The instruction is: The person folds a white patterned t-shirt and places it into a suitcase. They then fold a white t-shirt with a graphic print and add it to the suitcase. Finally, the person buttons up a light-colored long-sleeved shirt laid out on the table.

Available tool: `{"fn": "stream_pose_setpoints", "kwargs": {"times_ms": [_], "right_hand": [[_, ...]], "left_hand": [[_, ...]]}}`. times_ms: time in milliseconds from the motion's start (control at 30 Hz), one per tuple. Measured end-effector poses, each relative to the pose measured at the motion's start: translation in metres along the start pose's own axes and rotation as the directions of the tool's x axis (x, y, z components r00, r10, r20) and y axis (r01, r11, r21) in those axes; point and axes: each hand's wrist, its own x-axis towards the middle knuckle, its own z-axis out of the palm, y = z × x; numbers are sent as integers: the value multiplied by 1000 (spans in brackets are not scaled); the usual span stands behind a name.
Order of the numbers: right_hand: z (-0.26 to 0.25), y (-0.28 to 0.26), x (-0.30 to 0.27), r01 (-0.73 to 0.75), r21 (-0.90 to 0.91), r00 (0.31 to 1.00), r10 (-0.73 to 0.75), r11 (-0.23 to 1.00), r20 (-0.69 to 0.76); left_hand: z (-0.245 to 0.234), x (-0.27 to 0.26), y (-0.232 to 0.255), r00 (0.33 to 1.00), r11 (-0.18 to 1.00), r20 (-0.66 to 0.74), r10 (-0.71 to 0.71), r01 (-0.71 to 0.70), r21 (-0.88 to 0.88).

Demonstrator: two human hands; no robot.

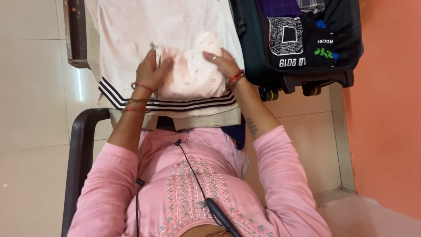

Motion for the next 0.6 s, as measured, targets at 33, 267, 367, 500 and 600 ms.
{"fn": "stream_pose_setpoints", "kwargs": {"times_ms": [33,267,367,500,600], "right_hand": [[-5,-8,0,12,-23,998,-14,1000,-58],[-51,36,14,-12,117,991,28,993,-133],[-70,66,25,-189,188,978,203,964,-56],[-65,77,35,-89,104,977,107,991,-183],[-50,74,33,20,-74,941,-44,997,-336]], "left_hand": [[7,15,-1,999,981,-46,28,-36,-192],[58,75,-64,890,795,-193,-414,250,-552],[93,44,-74,827,759,-189,-530,362,-541],[108,-2,-49,769,786,-368,-523,267,-558],[112,-22,-22,706,293,43,-707,347,-891]]}}
